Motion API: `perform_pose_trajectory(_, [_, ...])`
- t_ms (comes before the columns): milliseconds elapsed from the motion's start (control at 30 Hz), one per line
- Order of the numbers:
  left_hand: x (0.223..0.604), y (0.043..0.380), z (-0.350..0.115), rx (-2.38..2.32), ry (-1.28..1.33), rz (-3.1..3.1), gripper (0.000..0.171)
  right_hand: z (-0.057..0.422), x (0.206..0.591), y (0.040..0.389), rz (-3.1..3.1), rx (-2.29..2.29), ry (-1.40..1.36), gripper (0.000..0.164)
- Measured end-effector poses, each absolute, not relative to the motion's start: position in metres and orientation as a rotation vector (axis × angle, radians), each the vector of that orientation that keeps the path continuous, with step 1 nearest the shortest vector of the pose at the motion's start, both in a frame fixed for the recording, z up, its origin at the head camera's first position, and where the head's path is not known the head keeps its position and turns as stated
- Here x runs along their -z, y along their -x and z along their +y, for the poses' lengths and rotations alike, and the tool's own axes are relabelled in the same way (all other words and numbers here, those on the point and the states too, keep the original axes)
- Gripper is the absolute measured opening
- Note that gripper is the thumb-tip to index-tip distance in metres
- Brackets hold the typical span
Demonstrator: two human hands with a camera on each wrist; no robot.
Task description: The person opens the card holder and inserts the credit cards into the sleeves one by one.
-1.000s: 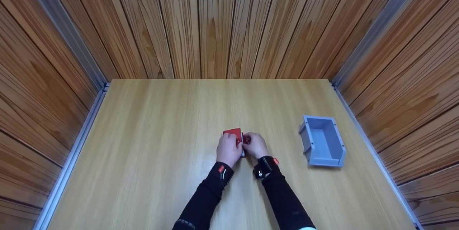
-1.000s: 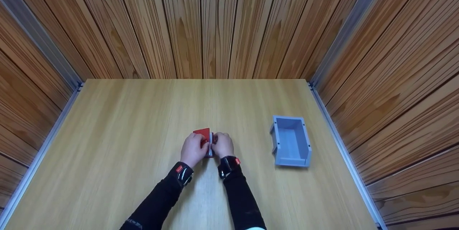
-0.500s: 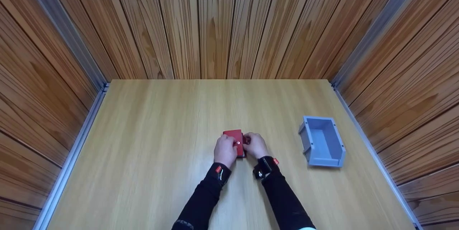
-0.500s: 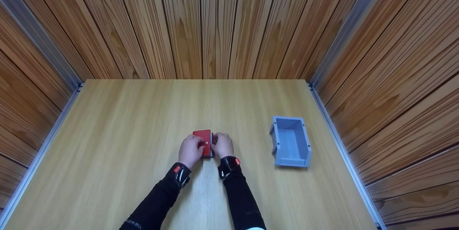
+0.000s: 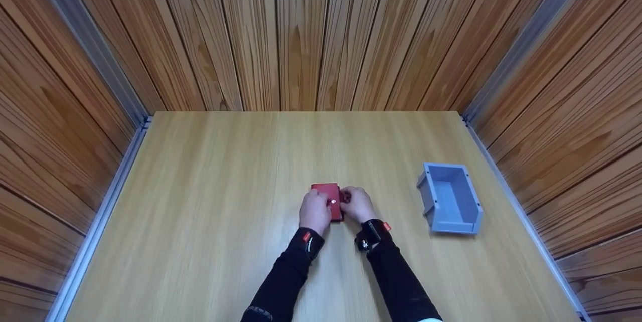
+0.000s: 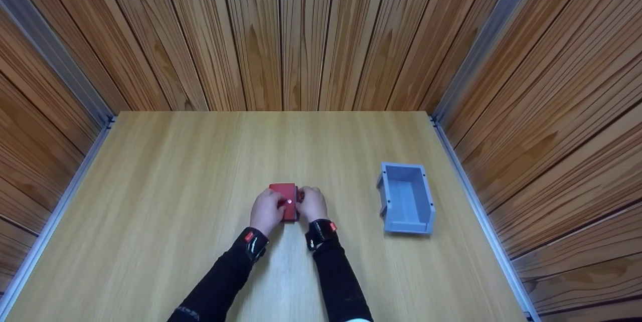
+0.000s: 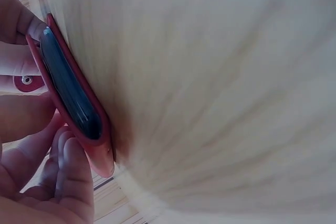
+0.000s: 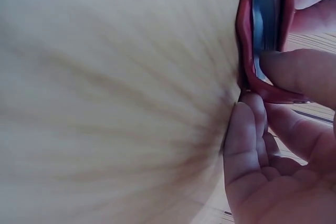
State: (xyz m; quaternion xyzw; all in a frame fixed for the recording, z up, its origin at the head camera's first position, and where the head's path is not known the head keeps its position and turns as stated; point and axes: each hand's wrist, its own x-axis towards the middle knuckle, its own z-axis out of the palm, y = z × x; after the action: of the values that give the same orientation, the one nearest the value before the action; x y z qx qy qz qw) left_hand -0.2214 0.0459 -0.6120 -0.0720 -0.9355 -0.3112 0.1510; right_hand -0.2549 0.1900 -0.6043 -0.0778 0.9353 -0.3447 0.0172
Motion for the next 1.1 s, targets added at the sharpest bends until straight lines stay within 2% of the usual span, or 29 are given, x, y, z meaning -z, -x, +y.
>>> perform_pose_trajectory(467, [0.609, 0.219, 0.044, 0.731, 0.203, -2.688, 0.017, 0.194, 0.601, 0.254, 2.822, 1.208, 0.264, 0.036])
perform_pose_trajectory(667, [0.605, 0.219, 0.041, 0.705, 0.215, -2.741, 0.017, 0.199, 0.591, 0.251, 2.834, 1.191, 0.214, 0.041])
perform_pose_trajectory(1100, [0.604, 0.221, 0.035, 0.782, 0.233, -2.754, 0.005, 0.203, 0.579, 0.246, 2.987, 1.103, 0.097, 0.017])
